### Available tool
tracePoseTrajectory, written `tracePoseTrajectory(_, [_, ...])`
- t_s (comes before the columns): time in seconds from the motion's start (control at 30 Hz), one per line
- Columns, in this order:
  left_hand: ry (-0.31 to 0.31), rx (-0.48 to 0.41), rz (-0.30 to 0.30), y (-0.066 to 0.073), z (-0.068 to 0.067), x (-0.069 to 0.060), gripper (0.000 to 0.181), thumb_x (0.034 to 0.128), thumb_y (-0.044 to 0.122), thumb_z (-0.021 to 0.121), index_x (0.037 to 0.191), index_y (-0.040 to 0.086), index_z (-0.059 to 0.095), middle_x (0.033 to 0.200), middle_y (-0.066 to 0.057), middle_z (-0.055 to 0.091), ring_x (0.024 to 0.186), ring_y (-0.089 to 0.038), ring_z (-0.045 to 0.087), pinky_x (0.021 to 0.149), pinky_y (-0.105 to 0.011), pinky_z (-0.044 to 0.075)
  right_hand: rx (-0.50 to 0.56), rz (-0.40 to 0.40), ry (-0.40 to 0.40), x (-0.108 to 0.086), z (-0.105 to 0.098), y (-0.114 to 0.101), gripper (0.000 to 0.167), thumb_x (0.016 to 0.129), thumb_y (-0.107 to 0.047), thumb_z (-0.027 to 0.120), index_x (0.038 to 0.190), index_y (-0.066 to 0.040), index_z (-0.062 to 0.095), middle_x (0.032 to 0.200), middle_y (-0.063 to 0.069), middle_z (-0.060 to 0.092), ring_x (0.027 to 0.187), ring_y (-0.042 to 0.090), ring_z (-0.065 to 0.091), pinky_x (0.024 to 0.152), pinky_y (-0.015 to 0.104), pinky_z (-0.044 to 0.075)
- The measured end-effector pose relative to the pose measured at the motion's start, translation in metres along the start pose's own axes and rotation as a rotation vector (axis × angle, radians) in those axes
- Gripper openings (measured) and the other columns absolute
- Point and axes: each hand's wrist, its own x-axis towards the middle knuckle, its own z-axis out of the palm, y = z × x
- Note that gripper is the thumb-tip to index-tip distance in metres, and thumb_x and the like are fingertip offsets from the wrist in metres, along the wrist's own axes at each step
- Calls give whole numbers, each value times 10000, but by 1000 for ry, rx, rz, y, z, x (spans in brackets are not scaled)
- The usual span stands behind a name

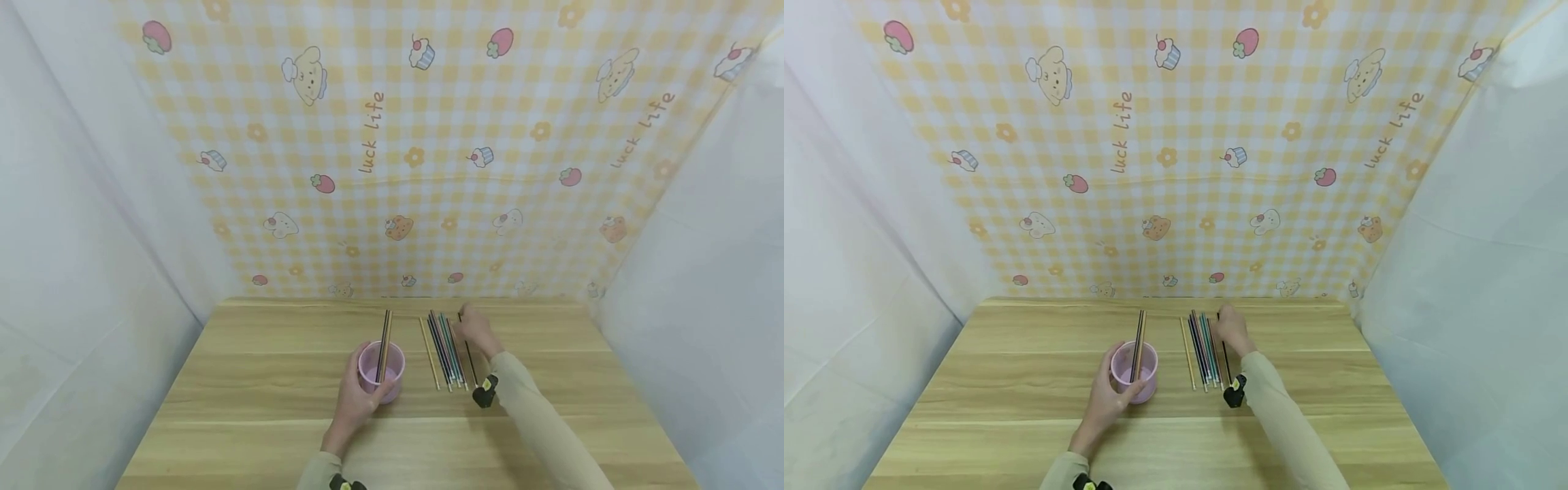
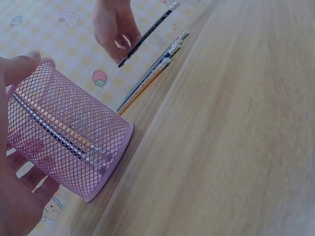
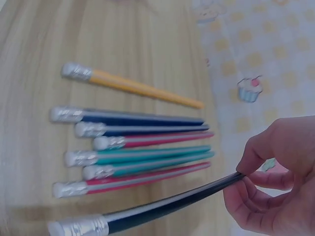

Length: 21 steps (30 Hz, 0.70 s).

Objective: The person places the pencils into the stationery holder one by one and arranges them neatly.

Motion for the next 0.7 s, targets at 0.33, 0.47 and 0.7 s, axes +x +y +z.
tracePoseTrajectory(0.33, [11,-17,-12,21,0,1,884,750,71,860,1484,-66,388,1410,-323,514,1246,-523,541,1045,-691,451,128,-35,11,-2,-24,-26,434,865,-59,617,1247,108,496,885,175,646,680,218,586,564,278,490])
tracePoseTrajectory(0.47, [-7,-21,-17,39,-5,1,872,753,65,855,1467,-110,385,1398,-351,507,1239,-542,536,1046,-686,454,119,-70,42,-4,-31,-34,429,874,-83,621,1248,92,506,1006,251,689,807,297,674,652,342,577])
tracePoseTrajectory(0.7, [-5,-12,-20,46,-8,0,864,748,59,858,1462,-103,399,1392,-351,514,1229,-540,544,1039,-674,468,109,-169,87,-10,-39,-52,533,902,-83,621,1387,44,442,1200,263,663,899,331,695,686,359,578])
